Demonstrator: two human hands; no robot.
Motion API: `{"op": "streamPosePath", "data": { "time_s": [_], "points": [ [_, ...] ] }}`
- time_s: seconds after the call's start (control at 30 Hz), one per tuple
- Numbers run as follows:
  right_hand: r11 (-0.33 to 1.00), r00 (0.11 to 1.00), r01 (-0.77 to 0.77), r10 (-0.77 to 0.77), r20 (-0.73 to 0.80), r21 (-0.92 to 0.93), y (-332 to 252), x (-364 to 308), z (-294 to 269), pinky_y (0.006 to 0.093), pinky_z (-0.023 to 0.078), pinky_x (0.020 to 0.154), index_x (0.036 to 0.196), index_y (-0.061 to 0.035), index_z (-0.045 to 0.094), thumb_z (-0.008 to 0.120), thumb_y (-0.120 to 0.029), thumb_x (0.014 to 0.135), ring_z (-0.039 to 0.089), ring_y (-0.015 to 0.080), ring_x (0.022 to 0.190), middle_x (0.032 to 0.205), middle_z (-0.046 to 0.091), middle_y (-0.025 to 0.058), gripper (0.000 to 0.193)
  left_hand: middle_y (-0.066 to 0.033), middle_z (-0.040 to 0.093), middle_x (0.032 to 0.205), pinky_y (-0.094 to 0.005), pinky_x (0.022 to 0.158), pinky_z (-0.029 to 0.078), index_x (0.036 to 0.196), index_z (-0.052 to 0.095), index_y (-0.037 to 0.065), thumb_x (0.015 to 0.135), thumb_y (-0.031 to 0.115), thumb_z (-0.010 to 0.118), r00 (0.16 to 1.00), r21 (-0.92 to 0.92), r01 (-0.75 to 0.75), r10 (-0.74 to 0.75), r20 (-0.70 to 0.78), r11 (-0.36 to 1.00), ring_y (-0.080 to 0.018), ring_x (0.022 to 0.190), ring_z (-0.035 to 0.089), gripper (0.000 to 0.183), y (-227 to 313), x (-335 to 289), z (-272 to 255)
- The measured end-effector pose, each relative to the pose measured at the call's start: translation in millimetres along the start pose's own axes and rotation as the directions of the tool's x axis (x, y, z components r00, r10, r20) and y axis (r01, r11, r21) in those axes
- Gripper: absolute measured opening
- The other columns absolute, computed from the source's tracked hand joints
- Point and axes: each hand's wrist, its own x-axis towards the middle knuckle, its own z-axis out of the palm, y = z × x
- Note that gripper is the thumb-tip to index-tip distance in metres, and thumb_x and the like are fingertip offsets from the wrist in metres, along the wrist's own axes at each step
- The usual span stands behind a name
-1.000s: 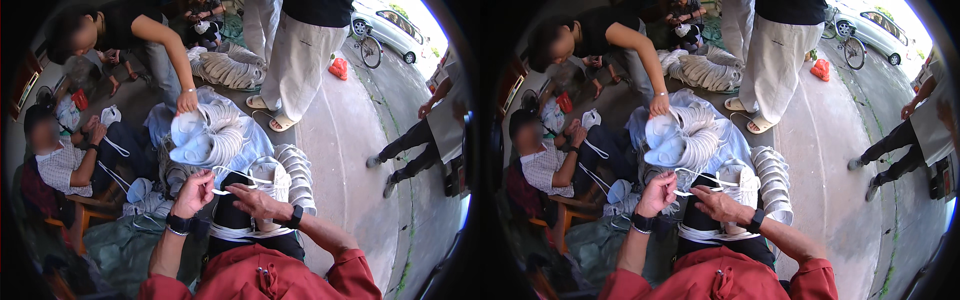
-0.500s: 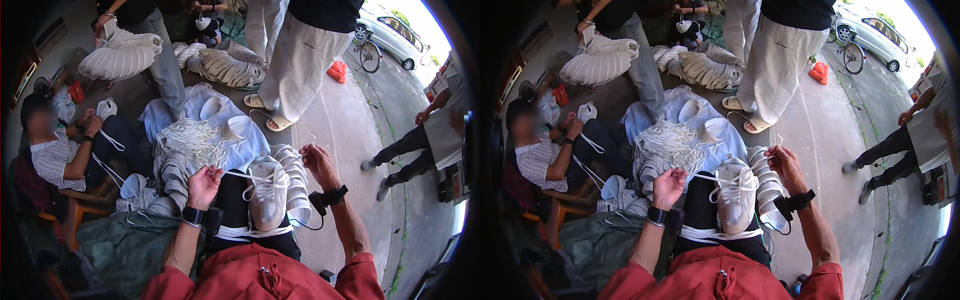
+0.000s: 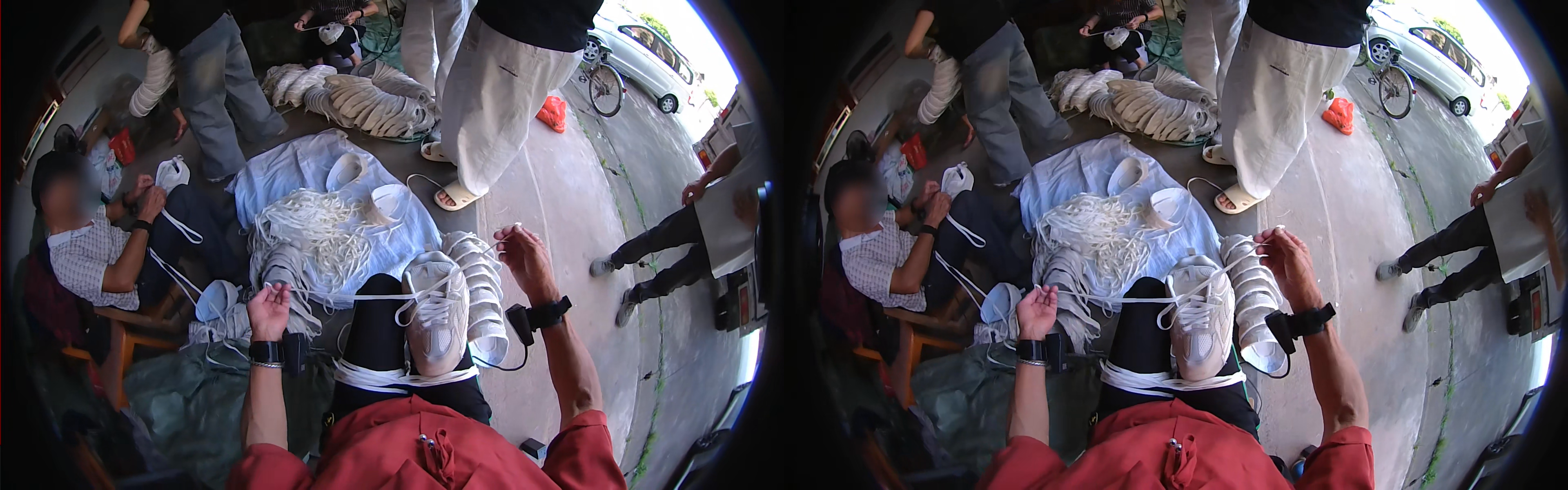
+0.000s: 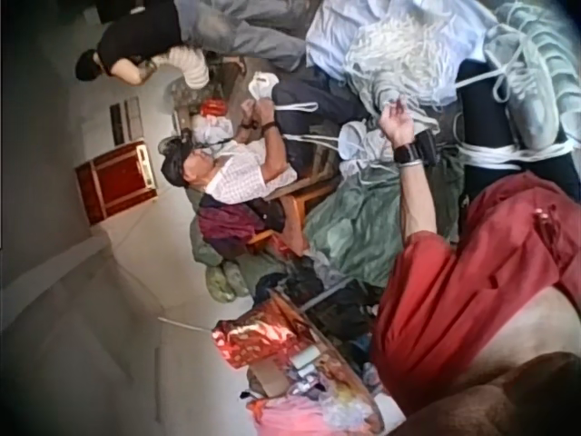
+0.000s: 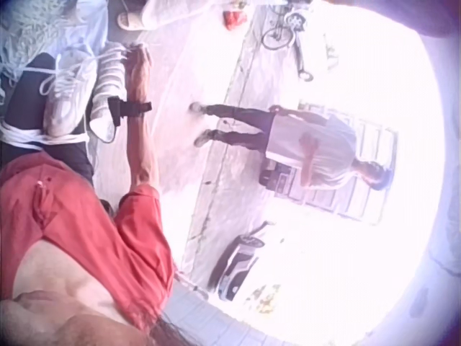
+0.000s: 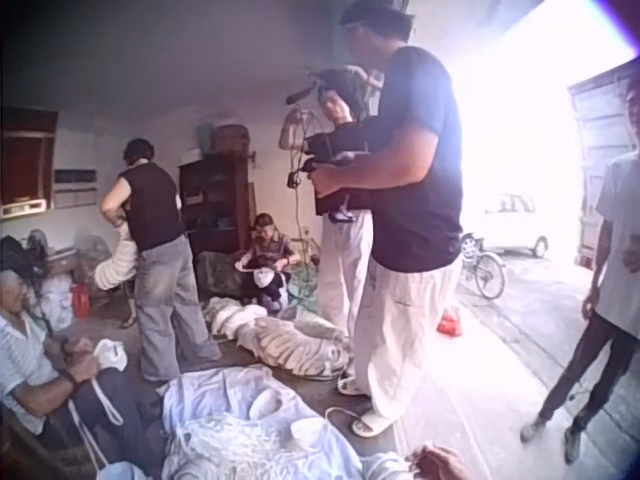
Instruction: The recorder is threading laces into a white sneaker component as part of a manufacturing batch.
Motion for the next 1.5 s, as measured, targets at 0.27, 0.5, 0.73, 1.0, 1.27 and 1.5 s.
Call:
{"op": "streamPosePath", "data": {
  "time_s": [0.27, 0.5, 0.73, 1.0, 1.27, 1.5],
  "points": [
    [0.981, 0.967, 0.191, -0.184, -0.175, 0.026, -47, -15, -59, 0.0223, 0.043, 0.059, 0.089, -0.0057, 0.056, 0.046, -0.019, 0.093, 0.053, 0.0098, 0.066, 0.086, 0.062, 0.0063, 0.017, -0.013, 0.06, 0.088, -0.0379, 0.076, 0.05, 0.091, 0.05, 0.003, 0.09, 0.016, 0.048, 0.997, -0.009, -0.074, 0.074, 0.023, 0.997, -0.0343, 0.091, 0.06, 0.014, -3, -7, 43],
    [0.982, 0.947, 0.185, -0.19, -0.259, -0.044, -52, -23, -75, 0.0233, 0.041, 0.063, 0.091, -0.0077, 0.058, 0.048, -0.023, 0.093, 0.054, 0.0101, 0.073, 0.09, 0.063, 0.005, 0.018, -0.0133, 0.061, 0.091, -0.0358, 0.08, 0.051, 0.086, 0.054, 0.002, 0.084, 0.003, 0.055, 0.991, 0.043, -0.103, 0.099, 0.092, 0.994, -0.0335, 0.095, 0.059, 0.003, -19, 0, 46],
    [0.977, 0.909, 0.213, -0.21, -0.361, -0.03, -55, -25, -89, 0.0264, 0.04, 0.069, 0.094, -0.0081, 0.059, 0.048, -0.023, 0.092, 0.056, 0.012, 0.084, 0.094, 0.064, 0.0057, 0.019, -0.0128, 0.061, 0.093, -0.0341, 0.085, 0.05, 0.089, 0.055, 0.0, 0.084, -0.001, 0.053, 0.986, 0.031, -0.148, 0.145, 0.081, 0.989, -0.0317, 0.101, 0.058, 0.005, -7, 4, 43],
    [0.982, 0.929, 0.179, -0.149, -0.339, 0.059, -49, -25, -93, 0.0253, 0.047, 0.064, 0.095, -0.0058, 0.056, 0.048, -0.021, 0.092, 0.059, 0.0164, 0.082, 0.092, 0.062, 0.0073, 0.018, -0.0108, 0.062, 0.086, -0.0269, 0.056, 0.048, 0.098, 0.051, 0.004, 0.089, 0.019, 0.052, 0.951, 0.504, -0.308, 0.266, 0.155, 0.807, -0.0231, 0.072, 0.064, 0.017, -45, -14, 66],
    [0.981, 0.934, 0.15, -0.099, -0.345, 0.127, -45, -36, -104, 0.0258, 0.048, 0.063, 0.093, -0.0058, 0.054, 0.047, -0.022, 0.093, 0.059, 0.0173, 0.08, 0.086, 0.06, 0.0071, 0.018, -0.0102, 0.063, 0.085, -0.02, 0.043, 0.042, 0.092, 0.052, 0.001, 0.089, 0.015, 0.051, 0.865, 0.8, -0.399, -0.104, 0.49, 0.449, -0.0114, 0.059, 0.059, 0.014, -139, -41, 122],
    [0.972, 0.957, 0.157, -0.107, -0.27, 0.173, -57, -36, -112, 0.0262, 0.049, 0.066, 0.093, -0.0045, 0.053, 0.045, -0.02, 0.093, 0.059, 0.0195, 0.086, 0.089, 0.06, 0.0078, 0.018, -0.0052, 0.056, 0.066, -0.0292, 0.05, 0.045, 0.087, 0.051, 0.008, 0.09, 0.02, 0.049, 0.943, 0.543, -0.131, -0.066, 0.328, 0.829, -0.0242, 0.062, 0.061, 0.013, -106, -16, 88]
  ]
}}
